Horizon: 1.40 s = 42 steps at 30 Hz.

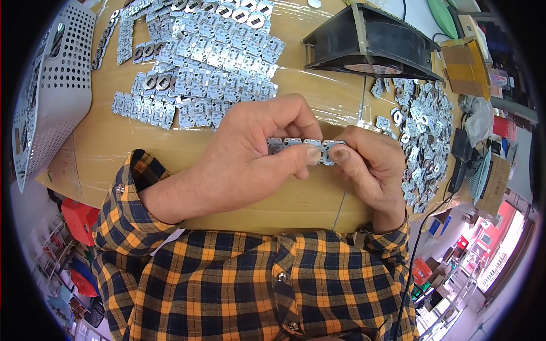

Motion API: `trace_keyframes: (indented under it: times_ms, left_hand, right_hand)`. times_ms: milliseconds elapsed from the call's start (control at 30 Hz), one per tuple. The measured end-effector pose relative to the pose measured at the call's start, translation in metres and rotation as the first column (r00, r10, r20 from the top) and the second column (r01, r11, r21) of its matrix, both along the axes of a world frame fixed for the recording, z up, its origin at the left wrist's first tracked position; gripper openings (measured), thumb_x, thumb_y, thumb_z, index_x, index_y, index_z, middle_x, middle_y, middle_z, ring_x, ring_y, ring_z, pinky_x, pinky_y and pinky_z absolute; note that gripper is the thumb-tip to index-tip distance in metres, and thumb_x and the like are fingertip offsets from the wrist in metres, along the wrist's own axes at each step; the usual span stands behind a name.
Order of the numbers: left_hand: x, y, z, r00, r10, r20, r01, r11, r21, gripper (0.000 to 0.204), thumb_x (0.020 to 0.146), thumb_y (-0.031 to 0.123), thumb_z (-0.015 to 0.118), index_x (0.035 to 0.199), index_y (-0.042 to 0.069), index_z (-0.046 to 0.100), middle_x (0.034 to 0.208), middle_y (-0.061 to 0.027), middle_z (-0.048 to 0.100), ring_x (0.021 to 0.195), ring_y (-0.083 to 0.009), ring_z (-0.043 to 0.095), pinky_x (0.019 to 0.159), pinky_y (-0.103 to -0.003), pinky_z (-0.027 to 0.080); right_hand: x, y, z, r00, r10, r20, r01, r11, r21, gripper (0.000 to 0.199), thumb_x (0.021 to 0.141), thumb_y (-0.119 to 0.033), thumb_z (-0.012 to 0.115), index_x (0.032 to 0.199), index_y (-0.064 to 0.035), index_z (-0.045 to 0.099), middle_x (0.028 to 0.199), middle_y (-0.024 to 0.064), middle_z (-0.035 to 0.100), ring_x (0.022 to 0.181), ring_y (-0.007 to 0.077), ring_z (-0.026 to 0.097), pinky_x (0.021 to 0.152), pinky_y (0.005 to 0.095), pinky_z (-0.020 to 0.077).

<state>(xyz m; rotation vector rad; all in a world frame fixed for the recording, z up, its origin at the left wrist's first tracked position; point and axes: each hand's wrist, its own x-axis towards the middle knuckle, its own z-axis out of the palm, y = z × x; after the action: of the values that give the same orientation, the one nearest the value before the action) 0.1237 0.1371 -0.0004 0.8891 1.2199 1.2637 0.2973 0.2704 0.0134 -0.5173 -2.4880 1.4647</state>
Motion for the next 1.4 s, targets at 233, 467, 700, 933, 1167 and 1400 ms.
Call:
trace_keyframes:
  times_ms: [233, 467, 700, 933, 1167, 1400]
  left_hand:
    - [-0.004, 0.002, 0.003, 0.941, -0.084, 0.329, 0.089, 0.996, 0.000, 0.014, 0.093, 0.009, 0.063, 0.101, -0.002, 0.057, 0.079, -0.0077, 0.066, 0.062, -0.0070, 0.061, 0.046, -0.017, 0.040]
    - [0.004, 0.002, -0.007, 0.991, 0.097, 0.094, -0.112, 0.980, 0.164, 0.017, 0.091, 0.002, 0.062, 0.106, -0.003, 0.058, 0.088, -0.0098, 0.065, 0.074, -0.0112, 0.064, 0.057, -0.020, 0.048]
    - [0.005, 0.006, -0.009, 0.814, 0.324, -0.481, -0.040, 0.859, 0.510, 0.024, 0.077, -0.010, 0.065, 0.101, -0.004, 0.063, 0.086, -0.0135, 0.063, 0.073, -0.0218, 0.062, 0.062, -0.028, 0.048]
    - [0.006, 0.006, -0.011, 0.810, 0.376, -0.451, -0.111, 0.853, 0.510, 0.026, 0.076, -0.012, 0.064, 0.101, -0.004, 0.063, 0.085, -0.0136, 0.063, 0.072, -0.0216, 0.062, 0.062, -0.027, 0.048]
    - [0.010, 0.005, -0.014, 0.802, 0.393, -0.450, -0.097, 0.829, 0.551, 0.028, 0.075, -0.014, 0.065, 0.102, -0.004, 0.063, 0.084, -0.0129, 0.063, 0.070, -0.0210, 0.062, 0.059, -0.027, 0.047]
    - [0.010, 0.007, -0.015, 0.788, 0.410, -0.459, -0.100, 0.821, 0.562, 0.028, 0.076, -0.014, 0.064, 0.102, -0.005, 0.062, 0.084, -0.0130, 0.063, 0.070, -0.0208, 0.062, 0.060, -0.028, 0.048]
  right_hand:
    - [0.006, -0.003, 0.000, 0.994, -0.081, 0.074, 0.108, 0.637, -0.763, 0.027, 0.099, -0.020, 0.053, 0.081, -0.0009, 0.058, 0.062, 0.0011, 0.057, 0.042, 0.0040, 0.043, 0.039, 0.0190, 0.0326]
    - [-0.001, -0.007, -0.007, 0.958, -0.282, 0.050, 0.212, 0.582, -0.785, 0.025, 0.099, -0.017, 0.054, 0.083, 0.0006, 0.059, 0.058, 0.0020, 0.056, 0.043, 0.0047, 0.045, 0.038, 0.0194, 0.0336]
    - [0.003, -0.010, -0.005, 0.967, -0.249, 0.060, 0.234, 0.760, -0.607, 0.023, 0.099, -0.019, 0.055, 0.084, -0.0020, 0.061, 0.059, -0.0012, 0.057, 0.045, 0.0020, 0.045, 0.041, 0.0176, 0.0334]
    - [-0.002, -0.016, 0.000, 0.981, -0.177, 0.076, 0.192, 0.878, -0.439, 0.028, 0.099, -0.021, 0.053, 0.080, -0.0008, 0.056, 0.058, 0.0006, 0.053, 0.043, 0.0037, 0.042, 0.041, 0.0191, 0.0321]
    - [-0.004, -0.017, -0.004, 0.940, -0.337, 0.042, 0.323, 0.846, -0.424, 0.030, 0.099, -0.023, 0.054, 0.077, -0.0013, 0.055, 0.056, -0.0002, 0.051, 0.042, 0.0036, 0.041, 0.040, 0.0195, 0.0305]
    - [-0.004, -0.015, -0.004, 0.955, -0.293, 0.051, 0.284, 0.849, -0.445, 0.029, 0.098, -0.022, 0.055, 0.078, -0.0016, 0.055, 0.055, -0.0008, 0.050, 0.042, 0.0033, 0.040, 0.040, 0.0191, 0.0300]
